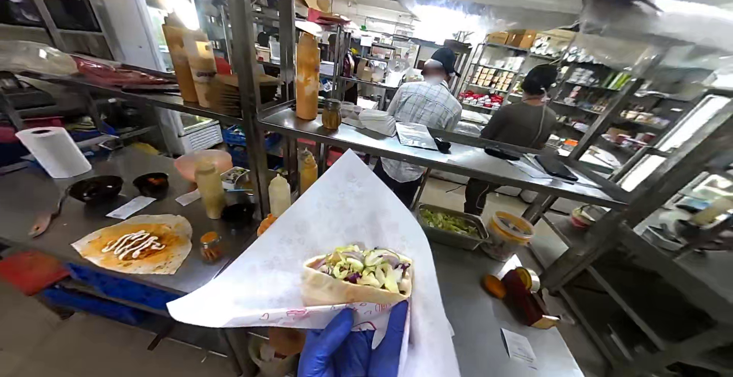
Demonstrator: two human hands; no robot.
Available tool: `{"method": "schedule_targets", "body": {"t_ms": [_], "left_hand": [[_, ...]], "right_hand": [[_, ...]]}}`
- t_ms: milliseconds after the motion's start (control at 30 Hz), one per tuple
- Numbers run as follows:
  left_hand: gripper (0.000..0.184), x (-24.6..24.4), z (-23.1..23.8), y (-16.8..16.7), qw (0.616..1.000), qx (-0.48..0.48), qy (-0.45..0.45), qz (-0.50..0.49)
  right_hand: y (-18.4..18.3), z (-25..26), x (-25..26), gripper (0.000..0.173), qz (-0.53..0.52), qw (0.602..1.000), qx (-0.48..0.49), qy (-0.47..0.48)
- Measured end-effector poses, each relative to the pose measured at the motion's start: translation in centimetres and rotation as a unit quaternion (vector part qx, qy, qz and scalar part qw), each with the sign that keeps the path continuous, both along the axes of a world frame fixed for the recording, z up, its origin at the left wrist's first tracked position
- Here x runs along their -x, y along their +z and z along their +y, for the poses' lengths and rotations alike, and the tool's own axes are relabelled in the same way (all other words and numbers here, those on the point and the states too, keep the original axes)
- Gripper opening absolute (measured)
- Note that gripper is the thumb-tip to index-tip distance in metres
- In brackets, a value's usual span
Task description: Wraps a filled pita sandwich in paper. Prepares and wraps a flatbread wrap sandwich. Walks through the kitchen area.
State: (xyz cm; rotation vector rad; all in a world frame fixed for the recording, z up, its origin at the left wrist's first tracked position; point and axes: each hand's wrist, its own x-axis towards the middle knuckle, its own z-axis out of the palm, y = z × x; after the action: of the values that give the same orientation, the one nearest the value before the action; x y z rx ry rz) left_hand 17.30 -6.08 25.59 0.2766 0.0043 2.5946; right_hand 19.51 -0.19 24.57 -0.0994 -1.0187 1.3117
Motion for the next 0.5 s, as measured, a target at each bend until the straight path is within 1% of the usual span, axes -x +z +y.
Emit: {"method": "schedule_targets", "body": {"t_ms": [33, 133, 167, 233, 300, 367, 400, 467, 500], "left_hand": [[0.020, -0.1, 0.0, 0.1, 1.000, 0.002, 0.005, -0.012], [0.018, 0.1, -0.1, 0.1, 1.000, 0.019, 0.014, -0.014], [0.017, 0.2, -0.4, 0.2, 0.999, 0.036, 0.017, -0.014], [0.016, 0.5, -0.8, 0.2, 0.999, 0.045, 0.012, -0.013], [0.019, 0.9, -0.9, 0.1, 1.000, 0.022, -0.003, -0.017], [0.020, 0.9, -1.1, 0.2, 0.999, 0.039, -0.021, -0.011], [0.020, 0.6, -1.5, 0.1, 0.998, 0.053, -0.024, -0.013], [0.024, 0.6, -1.4, -0.1, 0.998, 0.045, -0.023, -0.028], [0.027, 0.6, -1.4, -0.2, 0.998, 0.043, -0.013, -0.034]], "right_hand": [[0.1, -0.1, -0.4, 0.034, -0.031, 0.999, -0.031, -0.011], [-0.6, -0.3, -1.8, 0.053, -0.153, 0.977, -0.143, -0.032], [-1.7, -0.2, -2.1, 0.058, -0.192, 0.964, -0.180, -0.043], [-4.3, 0.3, -2.9, 0.062, -0.264, 0.933, -0.238, -0.049], [-5.7, 0.3, -3.5, 0.054, -0.280, 0.924, -0.254, -0.062], [-5.8, -0.1, -3.8, 0.047, -0.268, 0.927, -0.250, -0.084], [-5.7, -0.7, -3.9, 0.048, -0.264, 0.930, -0.242, -0.087], [-5.3, -1.3, -3.6, 0.052, -0.261, 0.932, -0.235, -0.083], [-5.2, -1.5, -3.7, 0.057, -0.292, 0.921, -0.247, -0.075]]}}
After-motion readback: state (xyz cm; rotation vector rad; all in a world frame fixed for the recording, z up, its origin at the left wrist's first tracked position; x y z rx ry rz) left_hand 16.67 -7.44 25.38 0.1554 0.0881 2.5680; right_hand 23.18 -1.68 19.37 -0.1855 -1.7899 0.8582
